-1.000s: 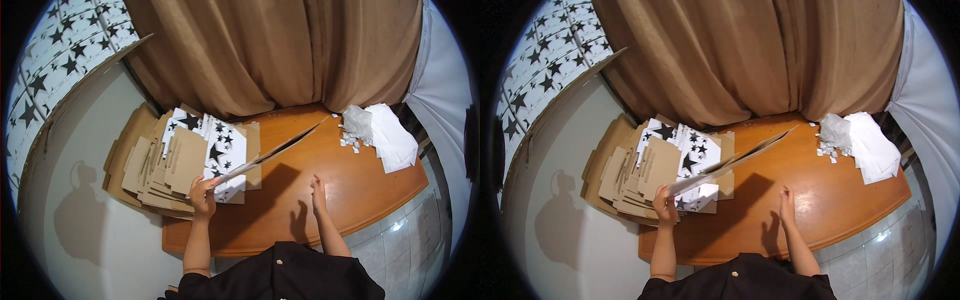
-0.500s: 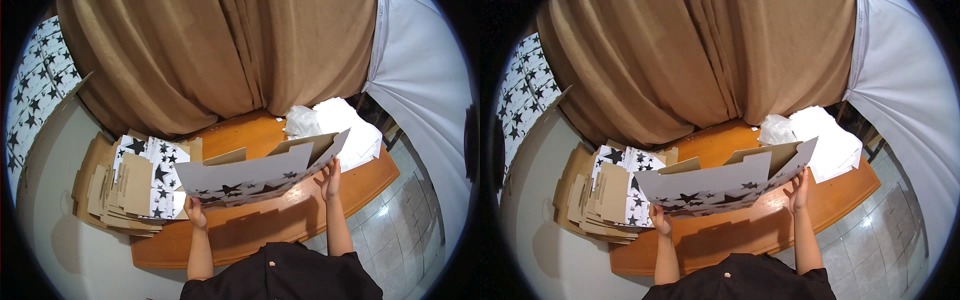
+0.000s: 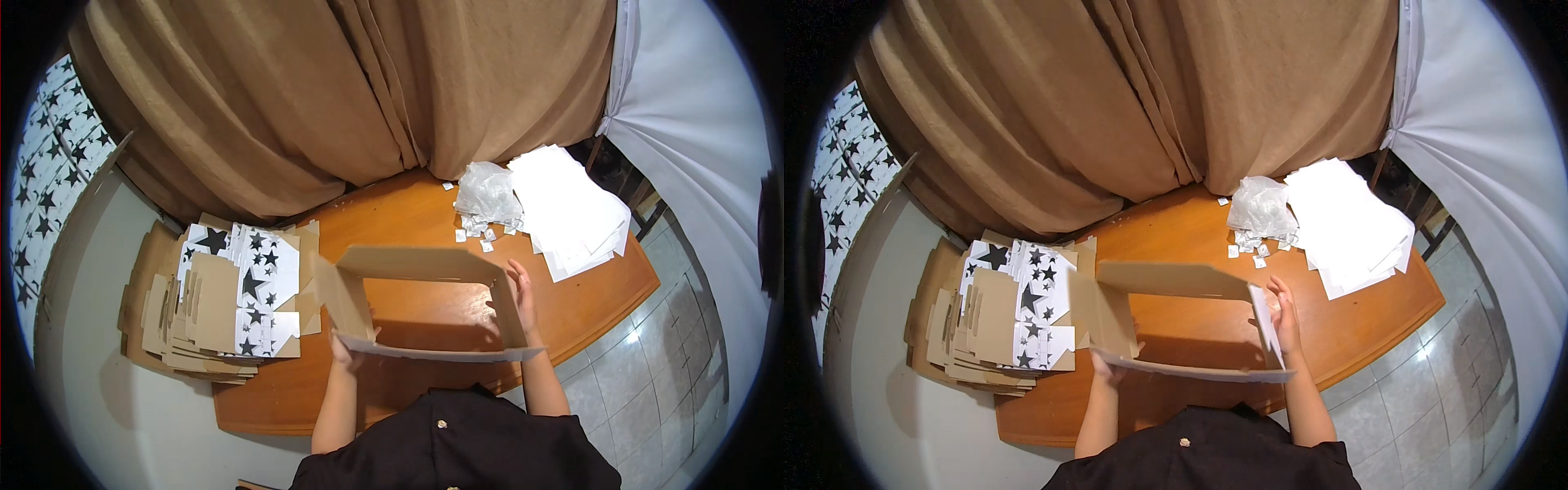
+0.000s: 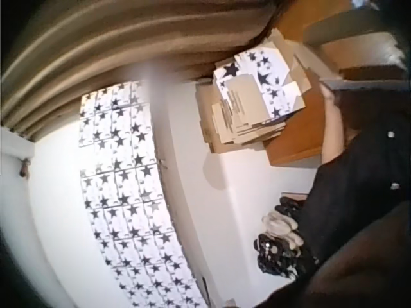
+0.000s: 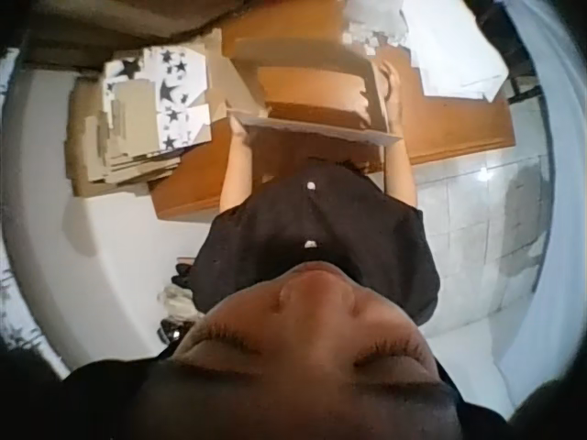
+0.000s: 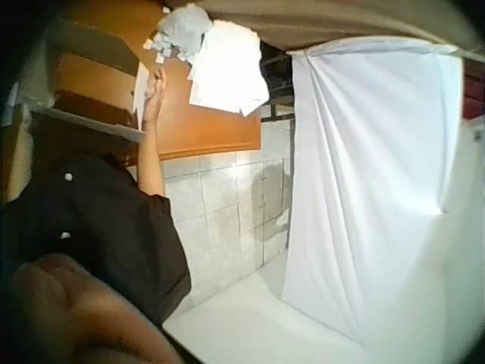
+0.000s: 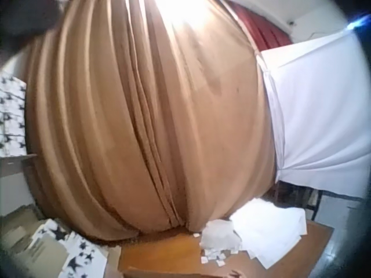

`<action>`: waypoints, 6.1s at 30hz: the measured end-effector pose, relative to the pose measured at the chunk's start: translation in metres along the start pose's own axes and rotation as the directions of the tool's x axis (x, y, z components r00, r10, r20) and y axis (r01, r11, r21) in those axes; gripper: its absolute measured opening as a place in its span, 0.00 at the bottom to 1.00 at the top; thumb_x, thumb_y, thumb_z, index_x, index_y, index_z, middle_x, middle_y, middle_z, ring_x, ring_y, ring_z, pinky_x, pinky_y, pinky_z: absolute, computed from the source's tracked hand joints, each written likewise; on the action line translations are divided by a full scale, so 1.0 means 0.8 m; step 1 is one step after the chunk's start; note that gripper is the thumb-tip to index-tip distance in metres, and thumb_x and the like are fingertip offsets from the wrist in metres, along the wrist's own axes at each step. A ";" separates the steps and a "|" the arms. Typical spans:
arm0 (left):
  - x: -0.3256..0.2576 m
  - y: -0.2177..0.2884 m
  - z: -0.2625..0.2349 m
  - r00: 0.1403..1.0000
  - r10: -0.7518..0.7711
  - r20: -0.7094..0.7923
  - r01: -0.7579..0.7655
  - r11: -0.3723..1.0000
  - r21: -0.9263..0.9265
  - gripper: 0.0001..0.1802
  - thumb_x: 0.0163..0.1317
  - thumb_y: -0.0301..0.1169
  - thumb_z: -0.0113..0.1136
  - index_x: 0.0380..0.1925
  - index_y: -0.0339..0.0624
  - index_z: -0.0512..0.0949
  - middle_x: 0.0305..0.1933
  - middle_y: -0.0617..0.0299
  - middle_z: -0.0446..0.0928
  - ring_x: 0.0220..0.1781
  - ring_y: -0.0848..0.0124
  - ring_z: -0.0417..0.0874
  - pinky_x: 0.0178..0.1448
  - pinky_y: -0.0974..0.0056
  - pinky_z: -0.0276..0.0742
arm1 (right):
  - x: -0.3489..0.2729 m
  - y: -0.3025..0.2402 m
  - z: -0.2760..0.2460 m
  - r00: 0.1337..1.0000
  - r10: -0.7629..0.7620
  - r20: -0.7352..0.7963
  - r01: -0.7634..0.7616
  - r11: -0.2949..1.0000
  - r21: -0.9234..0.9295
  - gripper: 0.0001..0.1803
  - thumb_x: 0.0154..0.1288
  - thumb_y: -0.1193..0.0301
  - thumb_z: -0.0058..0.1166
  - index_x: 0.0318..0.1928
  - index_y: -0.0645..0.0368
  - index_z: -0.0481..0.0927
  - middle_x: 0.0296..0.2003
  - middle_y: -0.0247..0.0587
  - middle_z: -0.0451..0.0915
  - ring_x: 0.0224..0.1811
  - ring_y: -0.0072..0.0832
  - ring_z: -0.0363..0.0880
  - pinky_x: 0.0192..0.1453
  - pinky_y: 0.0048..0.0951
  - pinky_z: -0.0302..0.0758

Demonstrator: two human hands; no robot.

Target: Assembling cardboard shoe boxes by folding them, inserting lining paper and silica gel, and stacking them on a shelf.

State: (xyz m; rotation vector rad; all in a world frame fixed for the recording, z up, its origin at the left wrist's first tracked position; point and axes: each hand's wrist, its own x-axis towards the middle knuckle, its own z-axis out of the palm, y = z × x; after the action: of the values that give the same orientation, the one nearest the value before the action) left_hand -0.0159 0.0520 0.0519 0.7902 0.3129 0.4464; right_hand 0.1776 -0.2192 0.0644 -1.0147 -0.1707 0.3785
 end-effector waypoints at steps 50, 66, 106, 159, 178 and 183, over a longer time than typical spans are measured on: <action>0.048 -0.097 -0.019 0.996 -0.090 0.001 0.090 0.993 0.080 0.26 0.68 0.51 0.40 0.55 0.43 0.64 0.49 0.57 0.72 0.52 0.69 0.74 0.56 0.64 0.73 | 0.036 0.142 -0.148 1.000 -0.015 -0.027 0.000 0.886 -0.465 0.25 0.70 0.54 0.28 0.43 0.55 0.79 0.40 0.31 0.80 0.53 0.30 0.71 0.65 0.56 0.14; 0.105 -0.129 -0.129 0.941 -0.028 -0.338 0.247 0.738 0.628 0.20 0.65 0.45 0.49 0.48 0.43 0.72 0.45 0.57 0.71 0.45 0.66 0.74 0.51 0.64 0.70 | 0.046 0.122 -0.125 0.923 -0.340 -0.180 -0.122 0.184 -0.975 0.12 0.60 0.61 0.46 0.34 0.46 0.83 0.51 0.32 0.73 0.65 0.37 0.56 0.60 0.73 0.25; -0.005 -0.026 0.041 0.990 0.106 0.090 -0.054 -0.303 0.951 0.36 0.53 0.54 0.59 0.59 0.50 0.68 0.71 0.42 0.44 0.74 0.50 0.38 0.65 0.32 0.30 | 0.016 -0.013 -0.094 0.997 0.076 0.010 -0.067 0.929 -0.363 0.30 0.62 0.66 0.41 0.66 0.58 0.60 0.60 0.53 0.62 0.62 0.34 0.61 0.63 0.30 0.58; 0.010 -0.072 0.010 0.962 0.265 0.071 -0.182 0.425 0.887 0.40 0.66 0.41 0.46 0.67 0.32 0.39 0.71 0.37 0.42 0.73 0.50 0.46 0.72 0.56 0.41 | 0.036 0.065 -0.052 0.927 -0.249 0.281 0.374 0.570 -0.731 0.09 0.53 0.66 0.56 0.32 0.57 0.78 0.42 0.41 0.78 0.58 0.44 0.65 0.62 0.42 0.55; 0.026 -0.082 0.023 0.982 0.171 -0.076 0.099 -0.128 0.987 0.51 0.51 0.47 0.64 0.65 0.33 0.48 0.60 0.41 0.65 0.61 0.50 0.67 0.61 0.54 0.66 | 0.020 0.050 -0.015 0.934 -0.092 0.346 0.351 0.052 -0.935 0.36 0.43 0.63 0.67 0.56 0.52 0.70 0.59 0.52 0.63 0.61 0.47 0.61 0.63 0.43 0.61; 0.043 -0.096 -0.054 0.970 0.120 -0.210 0.115 0.535 0.837 0.44 0.58 0.49 0.58 0.64 0.32 0.51 0.57 0.41 0.69 0.57 0.56 0.73 0.59 0.59 0.68 | 0.043 0.060 -0.050 0.950 -0.308 0.053 0.205 0.487 -0.849 0.31 0.55 0.57 0.59 0.57 0.57 0.68 0.56 0.52 0.68 0.59 0.45 0.65 0.62 0.43 0.61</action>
State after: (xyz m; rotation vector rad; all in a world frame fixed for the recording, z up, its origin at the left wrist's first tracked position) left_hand 0.0155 0.0474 -0.0370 1.7191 0.8025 0.3793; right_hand 0.2106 -0.2152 0.0013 -1.9693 -0.4374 -0.0888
